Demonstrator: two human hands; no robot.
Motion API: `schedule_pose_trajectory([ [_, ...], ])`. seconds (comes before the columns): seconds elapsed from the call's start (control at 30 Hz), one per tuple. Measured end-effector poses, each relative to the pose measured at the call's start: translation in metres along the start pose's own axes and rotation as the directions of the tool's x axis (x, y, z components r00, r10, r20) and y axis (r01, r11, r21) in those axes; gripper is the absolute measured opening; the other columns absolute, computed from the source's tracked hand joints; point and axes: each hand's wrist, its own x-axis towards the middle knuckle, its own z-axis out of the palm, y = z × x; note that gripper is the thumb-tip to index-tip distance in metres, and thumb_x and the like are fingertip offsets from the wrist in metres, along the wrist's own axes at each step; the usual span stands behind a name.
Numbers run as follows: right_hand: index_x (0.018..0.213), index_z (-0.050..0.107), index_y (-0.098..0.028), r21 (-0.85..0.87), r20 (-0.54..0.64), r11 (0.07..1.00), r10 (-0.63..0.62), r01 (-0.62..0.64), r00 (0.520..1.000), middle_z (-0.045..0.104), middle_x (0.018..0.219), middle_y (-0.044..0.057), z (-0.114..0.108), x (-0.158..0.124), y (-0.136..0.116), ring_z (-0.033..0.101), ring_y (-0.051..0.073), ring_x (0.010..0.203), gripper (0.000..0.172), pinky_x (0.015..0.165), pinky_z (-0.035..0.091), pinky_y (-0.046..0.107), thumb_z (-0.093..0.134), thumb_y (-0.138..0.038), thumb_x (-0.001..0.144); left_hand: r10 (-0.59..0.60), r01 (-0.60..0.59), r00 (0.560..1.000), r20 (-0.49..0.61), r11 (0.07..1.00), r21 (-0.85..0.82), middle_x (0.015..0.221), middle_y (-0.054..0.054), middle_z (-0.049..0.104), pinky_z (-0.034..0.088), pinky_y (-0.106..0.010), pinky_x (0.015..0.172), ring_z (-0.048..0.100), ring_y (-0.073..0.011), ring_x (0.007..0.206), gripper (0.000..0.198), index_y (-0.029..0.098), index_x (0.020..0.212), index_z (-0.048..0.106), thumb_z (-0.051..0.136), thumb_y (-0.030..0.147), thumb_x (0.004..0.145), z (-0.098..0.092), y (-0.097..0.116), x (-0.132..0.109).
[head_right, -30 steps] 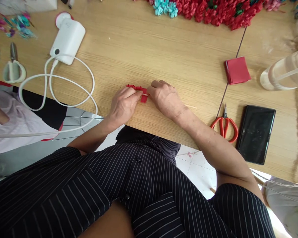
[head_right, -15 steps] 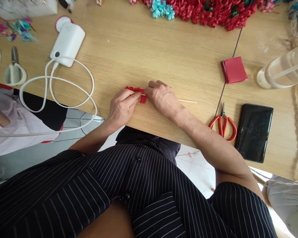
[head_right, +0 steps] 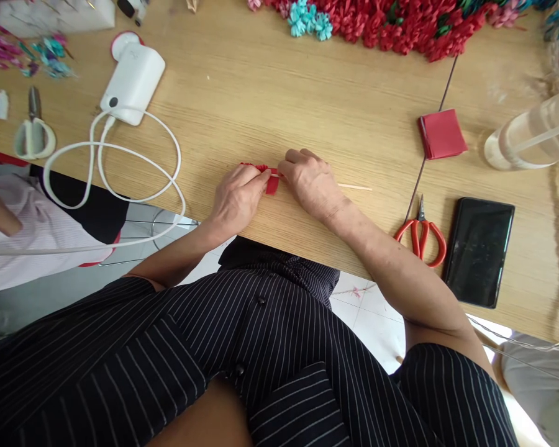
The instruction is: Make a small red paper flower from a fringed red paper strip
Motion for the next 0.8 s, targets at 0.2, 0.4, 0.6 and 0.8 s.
schedule_pose_trajectory([
  [0.2, 0.105, 0.071, -0.021, 0.059, -0.022, 0.998, -0.001, 0.002, 1.0, 0.071, 0.109, 0.011, 0.0047, 0.0007, 0.0019, 0.059, 0.025, 0.103, 0.032, 0.084, 0.046, 0.037, 0.04, -0.025, 0.107, 0.027, -0.028, 1.0, -0.005, 0.999, -0.02, 0.112, -0.013, 0.072, 0.055, -0.043, 0.1, 0.068, -0.027, 0.108, 0.044, 0.018, 0.135, 0.067, 0.032, 0.03, 0.113, -0.003, -0.0012, -0.0042],
  [0.4, 0.115, 0.072, -0.022, 0.076, -0.046, 0.997, 0.031, -0.028, 0.998, 0.072, 0.112, 0.013, 0.0041, 0.0008, 0.005, 0.061, 0.027, 0.107, 0.032, 0.088, 0.048, 0.04, 0.042, -0.026, 0.106, 0.014, -0.013, 1.0, 0.011, 0.997, -0.074, 0.114, -0.011, 0.073, 0.054, -0.041, 0.102, 0.067, -0.0251, 0.11, 0.041, 0.021, 0.134, 0.066, 0.032, 0.03, 0.112, -0.0008, -0.0045, 0.0027],
  [0.6, 0.115, 0.073, -0.021, 0.089, -0.085, 0.993, 0.079, -0.072, 0.993, 0.072, 0.117, 0.015, 0.0009, 0.0017, 0.0041, 0.062, 0.028, 0.11, 0.034, 0.09, 0.049, 0.042, 0.04, -0.025, 0.107, 0.01, -0.008, 1.0, 0.015, 0.996, -0.086, 0.113, -0.012, 0.074, 0.054, -0.042, 0.101, 0.068, -0.0254, 0.109, 0.043, 0.019, 0.133, 0.067, 0.031, 0.033, 0.113, 0.0004, -0.0052, 0.0046],
  [0.8, 0.115, 0.072, -0.021, 0.098, -0.094, 0.993, 0.08, -0.07, 0.992, 0.071, 0.118, 0.014, 0.0001, 0.0016, 0.0008, 0.061, 0.027, 0.11, 0.035, 0.091, 0.048, 0.04, 0.037, -0.025, 0.107, 0.025, -0.025, 1.0, 0.006, 0.998, -0.065, 0.11, -0.011, 0.073, 0.055, -0.04, 0.1, 0.068, -0.0241, 0.107, 0.046, 0.019, 0.134, 0.067, 0.028, 0.034, 0.113, 0.0029, -0.006, 0.0045],
])
